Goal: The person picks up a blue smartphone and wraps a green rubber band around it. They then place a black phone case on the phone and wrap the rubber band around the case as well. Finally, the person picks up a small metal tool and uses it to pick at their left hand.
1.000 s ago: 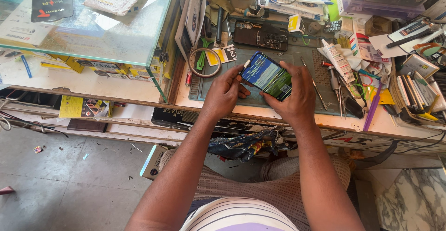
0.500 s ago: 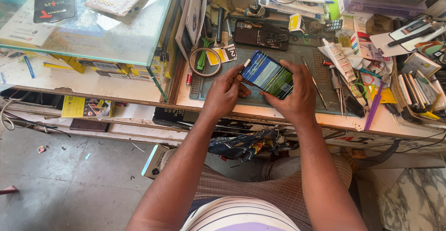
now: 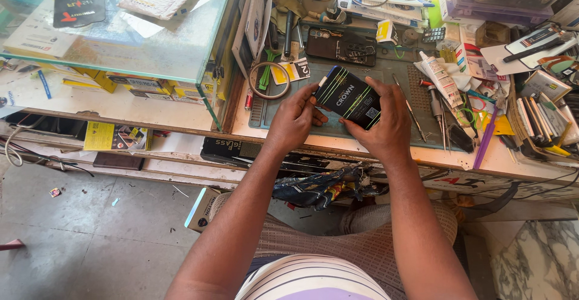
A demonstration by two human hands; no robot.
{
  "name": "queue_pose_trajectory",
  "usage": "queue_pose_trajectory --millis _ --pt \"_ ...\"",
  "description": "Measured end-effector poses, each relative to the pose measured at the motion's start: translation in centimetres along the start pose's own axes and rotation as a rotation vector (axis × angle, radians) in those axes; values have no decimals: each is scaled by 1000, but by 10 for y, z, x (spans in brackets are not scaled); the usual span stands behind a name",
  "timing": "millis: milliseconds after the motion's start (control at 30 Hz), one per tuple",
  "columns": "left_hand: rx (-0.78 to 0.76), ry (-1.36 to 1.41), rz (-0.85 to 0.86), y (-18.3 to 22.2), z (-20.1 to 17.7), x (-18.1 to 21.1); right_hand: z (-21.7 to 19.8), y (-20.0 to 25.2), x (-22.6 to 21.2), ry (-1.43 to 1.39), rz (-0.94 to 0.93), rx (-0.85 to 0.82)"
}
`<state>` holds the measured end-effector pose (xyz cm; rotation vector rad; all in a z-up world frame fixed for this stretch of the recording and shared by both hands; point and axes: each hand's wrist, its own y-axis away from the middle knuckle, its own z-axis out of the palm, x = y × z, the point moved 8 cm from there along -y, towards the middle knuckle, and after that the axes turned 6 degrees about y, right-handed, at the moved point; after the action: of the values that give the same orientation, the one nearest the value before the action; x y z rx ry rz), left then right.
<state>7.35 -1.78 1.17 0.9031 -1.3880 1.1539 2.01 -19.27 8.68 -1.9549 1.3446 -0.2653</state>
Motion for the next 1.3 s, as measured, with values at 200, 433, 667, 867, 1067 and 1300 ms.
queue_pose_trajectory --millis 200,433,667,867,1067,1300 --pt "8 84 -5 0 -1 1 2 0 2 -24 -9 -7" --pt "89 -36 162 8 -6 20 13 0 13 -45 -6 -84" --pt "145 -155 224 11 -7 28 34 4 31 -146 149 -278" --pt "124 -422 377 21 -2 75 37 1 29 -75 72 -274" --pt "212 -773 585 -9 -72 151 41 3 30 -56 69 -296" --pt "509 -1613 221 -81 -226 195 33 0 24 -81 108 -274"
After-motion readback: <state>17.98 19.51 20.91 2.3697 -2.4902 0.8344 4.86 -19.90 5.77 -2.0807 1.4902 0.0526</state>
